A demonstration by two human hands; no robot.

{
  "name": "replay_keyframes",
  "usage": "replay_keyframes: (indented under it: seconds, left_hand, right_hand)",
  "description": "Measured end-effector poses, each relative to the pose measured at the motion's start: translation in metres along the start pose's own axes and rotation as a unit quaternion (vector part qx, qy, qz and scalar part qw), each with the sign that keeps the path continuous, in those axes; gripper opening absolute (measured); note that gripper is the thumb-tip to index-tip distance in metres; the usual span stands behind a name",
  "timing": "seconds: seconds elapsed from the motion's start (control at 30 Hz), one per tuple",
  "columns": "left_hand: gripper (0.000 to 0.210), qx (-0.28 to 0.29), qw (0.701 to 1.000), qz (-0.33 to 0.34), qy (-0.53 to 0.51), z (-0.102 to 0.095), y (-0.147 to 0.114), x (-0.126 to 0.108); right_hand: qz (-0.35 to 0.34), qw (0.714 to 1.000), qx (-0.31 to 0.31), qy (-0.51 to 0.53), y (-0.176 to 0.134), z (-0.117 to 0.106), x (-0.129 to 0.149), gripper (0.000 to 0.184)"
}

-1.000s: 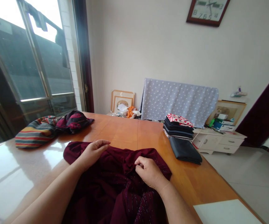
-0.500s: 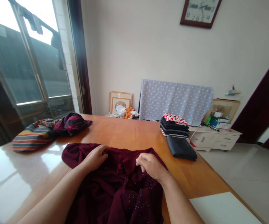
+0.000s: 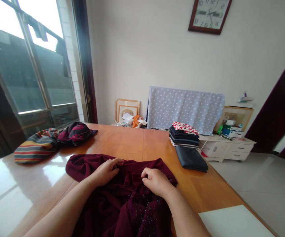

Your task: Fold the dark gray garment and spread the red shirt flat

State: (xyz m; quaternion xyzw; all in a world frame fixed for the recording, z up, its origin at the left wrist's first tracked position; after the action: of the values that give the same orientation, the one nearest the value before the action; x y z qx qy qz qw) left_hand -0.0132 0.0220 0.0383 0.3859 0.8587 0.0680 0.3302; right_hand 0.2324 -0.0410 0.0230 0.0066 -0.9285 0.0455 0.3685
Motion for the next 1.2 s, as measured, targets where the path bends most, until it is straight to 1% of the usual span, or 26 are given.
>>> replay_keyframes:
  seconds: [0.03,0.1,0.17,0.23,0.3,0.37,0.47,0.53,0.6,0.7,0.77,0.97,1.03,1.1,1.17,1.2]
  left_hand:
    - [0.05,0.0,1.0,-0.003,-0.001,0.001,0.0,0.002]
    - [0.049,0.0,1.0,-0.005,-0.003,0.001,0.002,0.004]
    - [0.049,0.002,1.0,-0.006,-0.006,0.001,0.002,0.006]
    - [0.049,0.007,1.0,-0.005,-0.009,0.001,0.003,0.007]
    - [0.049,0.012,1.0,0.0,-0.008,0.002,0.003,0.007]
    - [0.048,0.015,1.0,0.006,0.004,0.002,0.003,0.007]
    - [0.047,0.019,0.999,0.012,0.03,0.002,0.002,0.005]
    - [0.048,0.021,0.999,0.013,0.042,0.001,0.002,0.002]
    - [0.051,0.023,0.998,0.011,0.054,0.001,0.002,0.0]
    - [0.056,0.028,0.997,0.013,0.077,0.003,0.002,-0.001]
    - [0.06,0.033,0.995,0.015,0.098,0.005,0.001,-0.001]
    - [0.074,0.058,0.984,0.001,0.168,0.009,0.005,-0.004]
    - [0.065,0.071,0.982,-0.007,0.176,0.009,0.009,-0.009]
    - [0.044,0.084,0.983,-0.029,0.16,0.009,0.014,-0.012]
    - [0.023,0.08,0.986,-0.063,0.135,0.008,0.021,-0.011]
    - [0.018,0.067,0.987,-0.082,0.125,0.005,0.025,-0.009]
  right_hand:
    - [0.001,1.0,0.003,0.01,0.001,0.0,-0.001,0.015]
    - [0.002,0.999,0.006,0.046,0.001,-0.003,-0.001,0.01]
    - [0.009,0.993,-0.005,0.115,0.003,-0.009,0.0,0.006]
    - [0.029,0.978,-0.032,0.206,0.005,-0.017,-0.001,0.005]
    - [0.064,0.953,-0.071,0.286,0.007,-0.024,-0.005,0.008]
    - [0.097,0.932,-0.1,0.333,0.01,-0.028,-0.01,0.013]
    - [0.124,0.912,-0.114,0.375,0.013,-0.028,-0.017,0.026]
    - [0.132,0.908,-0.12,0.38,0.015,-0.028,-0.022,0.034]
    - [0.136,0.911,-0.141,0.364,0.017,-0.029,-0.027,0.036]
    - [0.128,0.916,-0.203,0.321,0.021,-0.036,-0.037,0.034]
    - [0.124,0.917,-0.232,0.302,0.022,-0.041,-0.044,0.033]
    - [0.128,0.917,-0.25,0.285,0.022,-0.048,-0.053,0.031]
    - [0.125,0.918,-0.253,0.277,0.021,-0.048,-0.052,0.03]
    - [0.121,0.92,-0.253,0.275,0.02,-0.048,-0.051,0.029]
    - [0.114,0.919,-0.252,0.28,0.019,-0.049,-0.049,0.028]
    - [0.11,0.918,-0.253,0.285,0.019,-0.049,-0.048,0.029]
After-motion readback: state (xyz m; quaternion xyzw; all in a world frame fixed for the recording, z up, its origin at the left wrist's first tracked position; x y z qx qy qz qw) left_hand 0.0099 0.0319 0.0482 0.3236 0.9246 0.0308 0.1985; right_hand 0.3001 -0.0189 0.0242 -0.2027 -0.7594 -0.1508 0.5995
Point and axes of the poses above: each hand's wrist, its own y-axis towards the middle knuckle, its own z-axis out of the palm, x = y × z, the point moved 5 cm from there along y, towards the middle knuckle, and after that the axes turned 14 degrees about z, right-handed, at the moved point
